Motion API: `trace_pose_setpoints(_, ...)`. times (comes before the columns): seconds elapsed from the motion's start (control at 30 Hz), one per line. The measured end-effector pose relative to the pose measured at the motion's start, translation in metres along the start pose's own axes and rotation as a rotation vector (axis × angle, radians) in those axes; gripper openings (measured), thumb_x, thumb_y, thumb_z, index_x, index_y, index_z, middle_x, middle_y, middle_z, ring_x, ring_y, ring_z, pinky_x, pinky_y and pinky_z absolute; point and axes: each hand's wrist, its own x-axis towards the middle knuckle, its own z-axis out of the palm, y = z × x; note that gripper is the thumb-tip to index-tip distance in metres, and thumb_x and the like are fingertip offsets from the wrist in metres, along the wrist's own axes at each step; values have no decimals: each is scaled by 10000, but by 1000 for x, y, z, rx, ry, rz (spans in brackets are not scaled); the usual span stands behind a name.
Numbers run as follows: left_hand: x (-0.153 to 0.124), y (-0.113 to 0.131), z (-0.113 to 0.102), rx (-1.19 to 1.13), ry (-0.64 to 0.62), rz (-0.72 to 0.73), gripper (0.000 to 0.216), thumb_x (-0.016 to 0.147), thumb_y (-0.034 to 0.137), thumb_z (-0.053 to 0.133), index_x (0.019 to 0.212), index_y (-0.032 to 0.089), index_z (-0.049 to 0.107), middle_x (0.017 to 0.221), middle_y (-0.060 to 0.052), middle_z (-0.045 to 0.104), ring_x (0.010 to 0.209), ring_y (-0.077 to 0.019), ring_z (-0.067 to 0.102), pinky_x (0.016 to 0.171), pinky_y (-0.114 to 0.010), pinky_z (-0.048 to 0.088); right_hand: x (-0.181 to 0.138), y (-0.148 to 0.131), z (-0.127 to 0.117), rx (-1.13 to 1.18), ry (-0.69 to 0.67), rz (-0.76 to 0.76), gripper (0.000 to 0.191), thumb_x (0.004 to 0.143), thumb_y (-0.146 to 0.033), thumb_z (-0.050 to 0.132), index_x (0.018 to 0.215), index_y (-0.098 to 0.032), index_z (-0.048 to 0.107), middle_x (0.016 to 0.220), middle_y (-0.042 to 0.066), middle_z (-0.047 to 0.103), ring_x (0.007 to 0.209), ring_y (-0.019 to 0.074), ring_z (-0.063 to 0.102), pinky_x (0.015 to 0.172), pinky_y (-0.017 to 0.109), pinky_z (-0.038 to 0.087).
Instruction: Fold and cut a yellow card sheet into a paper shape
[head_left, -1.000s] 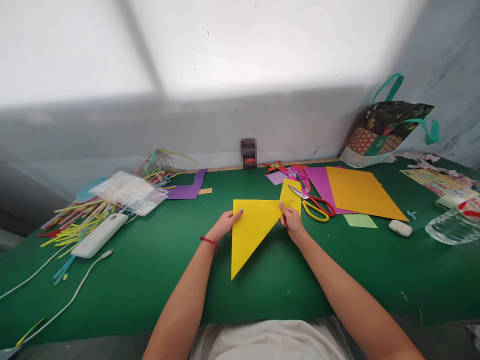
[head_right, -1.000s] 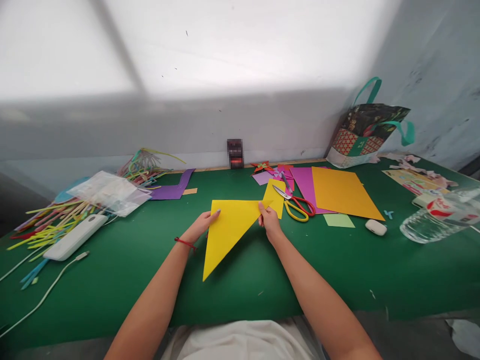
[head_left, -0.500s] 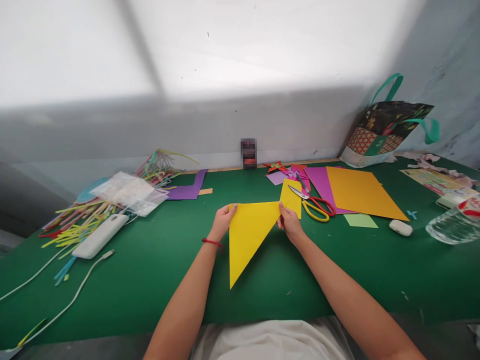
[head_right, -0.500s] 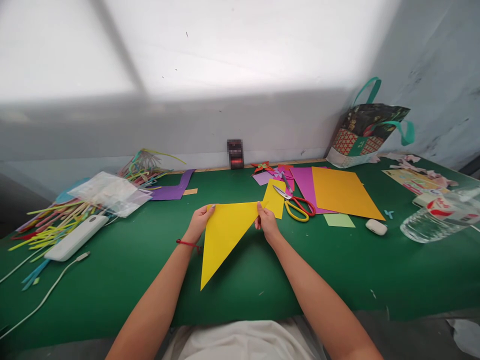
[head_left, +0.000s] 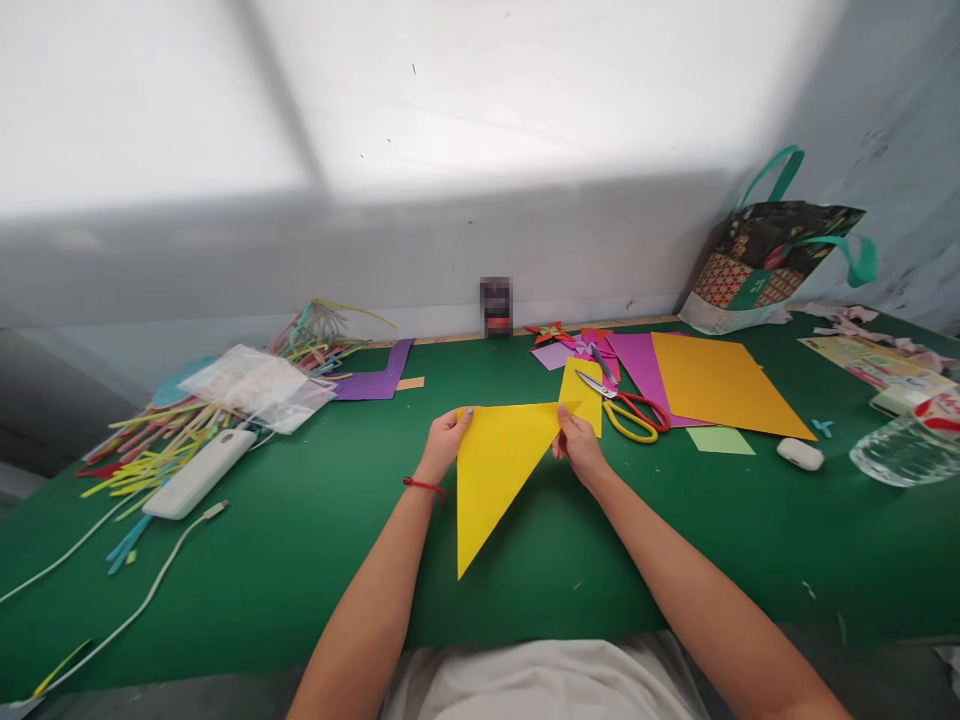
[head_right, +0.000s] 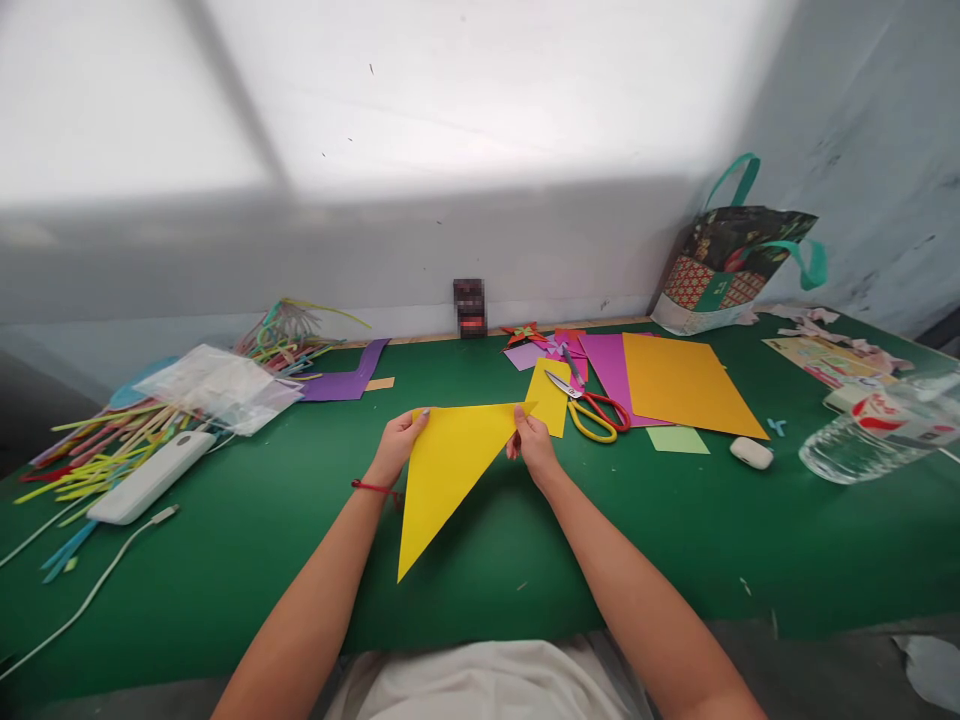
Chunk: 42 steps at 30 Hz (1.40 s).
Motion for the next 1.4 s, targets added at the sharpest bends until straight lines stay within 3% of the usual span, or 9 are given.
trace_pose_setpoints(0.13,-1,0,0,-18,-15,-12,574,566,580,663,924,132,672,793,-85,691,734,-225,640,637,-317,496,0,-2,0,18,28,15,569,566,-756,521,425,-216,408,291,-20,430,276,81,360,318,229,273)
trace_pose_setpoints(0.33,-2,2,0,13,-50,-48,544,558,575,671,871,130,669,769,-81,680,715,-220,631,609,-302,483,1,-7,-7,66,164,-41,535,667,-695,462,611,-180,593,270,-64,342,261,74,285,304,222,206)
trace_pose_setpoints(0.47,-3,4,0,51,-57,-40,512,565,600,652,778,134,647,735,-63,661,679,-196,613,597,-286,467,0,-7,-8,43,232,-52,535,680,-681,460,637,-171,615,274,-68,329,263,73,276,304,224,205)
trace_pose_setpoints(0.63,-2,1,-1,77,34,-8,488,581,625,624,658,144,591,631,-26,614,596,-158,571,521,-245,422,0,-6,-6,19,194,-54,496,676,-670,486,602,-187,569,285,-74,339,285,68,284,320,215,225)
trace_pose_setpoints(0.8,1,-4,-1,25,161,36,502,632,627,574,681,129,615,656,-45,622,586,-147,560,500,-235,407,5,-1,-5,-18,153,-19,427,523,-590,667,620,-191,548,294,-92,374,297,69,304,322,211,219)
trace_pose_setpoints(0.97,-1,-2,1,-42,-10,-32,404,660,496,616,849,142,666,810,-69,670,687,-164,609,558,-239,462,9,0,-9,80,232,-59,410,498,-561,678,626,-202,527,327,-88,415,312,74,338,327,213,244)
trace_pose_setpoints(1.1,-3,-4,3,13,-169,-113,308,591,406,711,762,152,672,788,-69,675,722,-186,619,589,-266,498,13,3,-13,121,266,-82,368,517,-530,675,606,-210,513,363,-73,446,328,75,367,330,214,286)
trace_pose_setpoints(1.17,-4,-6,3,38,-241,-152,326,580,441,717,715,148,671,757,-77,675,729,-199,622,615,-292,507,15,5,-14,123,269,-90,346,546,-522,655,632,-212,529,378,-68,449,335,80,376,326,215,294)
trace_pose_setpoints(1.4,1,-11,2,16,-160,-106,420,558,534,689,612,120,648,619,-58,650,645,-176,616,635,-289,485,17,8,-12,80,199,-56,310,571,-490,642,644,-199,566,535,2,592,390,96,463,312,198,323)
